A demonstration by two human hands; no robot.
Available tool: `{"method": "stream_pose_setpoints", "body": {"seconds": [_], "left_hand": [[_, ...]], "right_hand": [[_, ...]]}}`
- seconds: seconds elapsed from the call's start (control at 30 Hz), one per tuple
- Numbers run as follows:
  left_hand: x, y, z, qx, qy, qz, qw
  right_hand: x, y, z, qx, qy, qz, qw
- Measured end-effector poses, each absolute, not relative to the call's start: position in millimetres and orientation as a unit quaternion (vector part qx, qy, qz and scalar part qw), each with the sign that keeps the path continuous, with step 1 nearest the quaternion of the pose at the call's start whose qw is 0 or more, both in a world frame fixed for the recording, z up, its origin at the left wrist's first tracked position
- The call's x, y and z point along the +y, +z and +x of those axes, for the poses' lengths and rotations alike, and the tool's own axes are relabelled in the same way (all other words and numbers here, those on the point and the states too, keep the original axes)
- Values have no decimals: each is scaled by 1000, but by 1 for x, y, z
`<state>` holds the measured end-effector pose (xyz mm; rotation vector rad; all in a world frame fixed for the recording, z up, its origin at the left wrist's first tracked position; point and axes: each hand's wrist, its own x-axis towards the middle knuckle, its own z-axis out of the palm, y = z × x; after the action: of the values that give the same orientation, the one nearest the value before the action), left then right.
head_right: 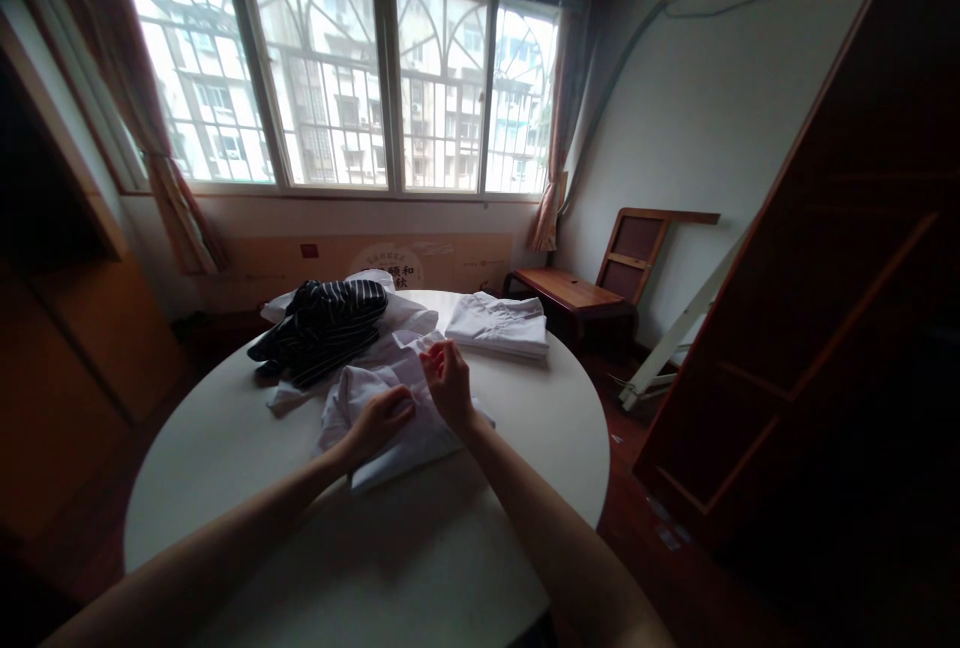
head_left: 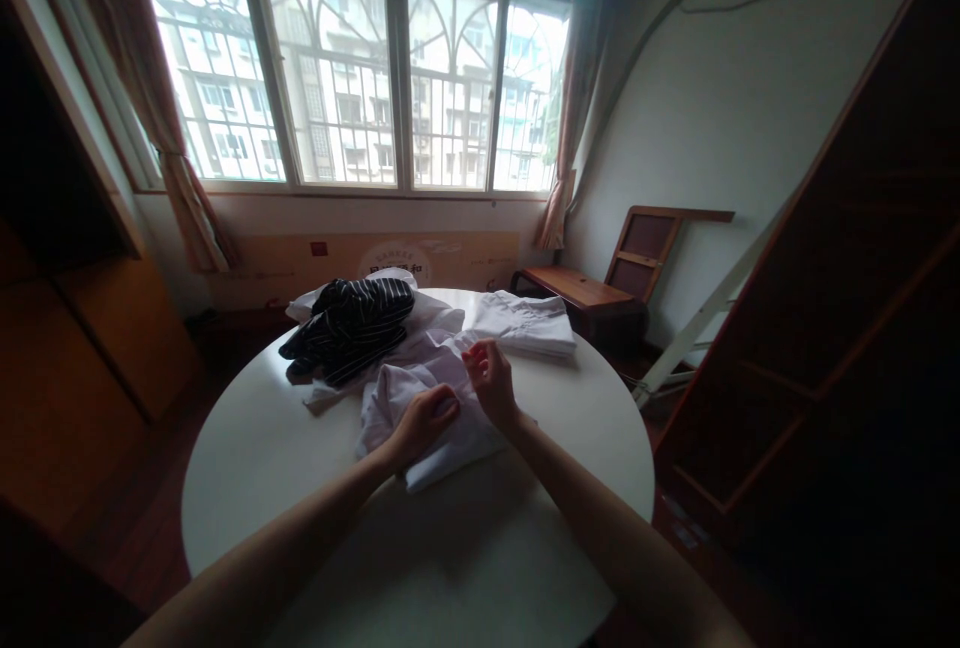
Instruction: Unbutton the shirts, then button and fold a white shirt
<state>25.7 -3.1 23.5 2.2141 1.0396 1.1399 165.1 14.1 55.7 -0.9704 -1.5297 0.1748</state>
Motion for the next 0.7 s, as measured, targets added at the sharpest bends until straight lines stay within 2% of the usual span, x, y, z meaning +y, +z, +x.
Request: {"method": "stream_pose_setpoints", "body": {"seconds": [0.23,0.43,0.7], "left_hand": [[16,22,16,484,460,717,202],[15,18,19,497,463,712,177],[13,19,19,510,455,712,164]], "right_hand": [[10,50,162,-806,79,-383,445],[10,47,158,-803,71,-433,404],[11,48,160,-815,70,-416,398]]}}
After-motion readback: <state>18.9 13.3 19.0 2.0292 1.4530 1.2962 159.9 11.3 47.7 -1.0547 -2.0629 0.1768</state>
